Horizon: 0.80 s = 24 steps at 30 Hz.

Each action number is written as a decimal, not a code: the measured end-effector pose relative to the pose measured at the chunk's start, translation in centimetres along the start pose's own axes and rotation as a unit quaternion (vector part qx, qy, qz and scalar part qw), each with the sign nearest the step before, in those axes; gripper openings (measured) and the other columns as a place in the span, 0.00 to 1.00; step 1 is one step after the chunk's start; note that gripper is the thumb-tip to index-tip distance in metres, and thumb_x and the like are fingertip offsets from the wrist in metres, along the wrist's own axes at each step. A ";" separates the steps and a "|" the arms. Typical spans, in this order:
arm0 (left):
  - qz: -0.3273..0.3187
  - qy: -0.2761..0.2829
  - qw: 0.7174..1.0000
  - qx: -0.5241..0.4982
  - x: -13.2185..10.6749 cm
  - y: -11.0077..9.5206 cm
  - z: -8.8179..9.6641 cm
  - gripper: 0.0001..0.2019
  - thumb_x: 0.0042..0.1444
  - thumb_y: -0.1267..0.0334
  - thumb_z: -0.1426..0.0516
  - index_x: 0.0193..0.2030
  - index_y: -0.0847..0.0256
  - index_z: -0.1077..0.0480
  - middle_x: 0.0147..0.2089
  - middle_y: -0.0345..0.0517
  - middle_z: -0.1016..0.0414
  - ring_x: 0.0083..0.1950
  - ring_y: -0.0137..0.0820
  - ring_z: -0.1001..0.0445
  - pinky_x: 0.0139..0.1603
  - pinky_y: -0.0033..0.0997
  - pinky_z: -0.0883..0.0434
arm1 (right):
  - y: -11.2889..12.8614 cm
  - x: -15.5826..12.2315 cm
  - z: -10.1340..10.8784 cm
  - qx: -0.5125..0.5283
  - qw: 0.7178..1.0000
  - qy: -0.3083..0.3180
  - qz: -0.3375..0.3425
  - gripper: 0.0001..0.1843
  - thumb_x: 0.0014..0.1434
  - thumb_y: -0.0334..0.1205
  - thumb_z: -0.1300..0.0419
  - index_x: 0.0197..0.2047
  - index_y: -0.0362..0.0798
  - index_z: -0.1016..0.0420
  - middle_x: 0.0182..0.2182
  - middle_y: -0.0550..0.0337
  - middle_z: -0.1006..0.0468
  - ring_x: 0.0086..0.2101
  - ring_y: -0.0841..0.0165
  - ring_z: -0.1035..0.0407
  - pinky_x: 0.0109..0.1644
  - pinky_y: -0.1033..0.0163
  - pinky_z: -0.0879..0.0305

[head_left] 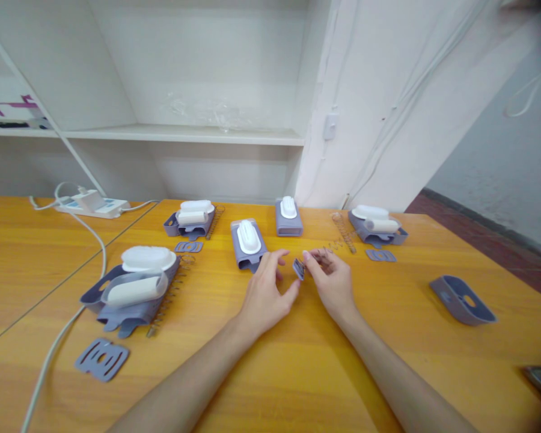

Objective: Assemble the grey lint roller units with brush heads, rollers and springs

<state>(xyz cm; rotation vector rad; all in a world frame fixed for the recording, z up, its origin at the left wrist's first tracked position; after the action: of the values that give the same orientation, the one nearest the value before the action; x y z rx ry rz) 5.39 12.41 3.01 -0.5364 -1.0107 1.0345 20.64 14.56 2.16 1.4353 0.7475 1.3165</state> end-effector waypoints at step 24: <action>0.047 -0.037 0.998 -0.021 0.2 1.3 0.6 0.11 0.54 0.57 0.42 0.42 0.57 0.31 0.40 0.42 0.23 0.36 0.30 0.25 0.35 0.29 0.31 | 1.7 2.5 15.1 -0.446 0.810 -0.378 -0.057 0.23 0.49 0.45 0.41 0.49 0.50 0.29 0.54 0.44 0.36 0.56 0.46 0.47 0.56 0.34 0.57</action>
<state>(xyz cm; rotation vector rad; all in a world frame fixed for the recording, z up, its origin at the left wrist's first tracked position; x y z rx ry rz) 4.31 13.13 2.42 -0.5891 -1.0834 1.1259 35.33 12.39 6.15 0.9472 -0.3173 0.6952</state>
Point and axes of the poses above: each hand's wrist, its own x-axis towards the middle knuckle, its own z-axis out of the back of the hand, y = z × x, the point moved 9 cm from there along x, towards the middle knuckle
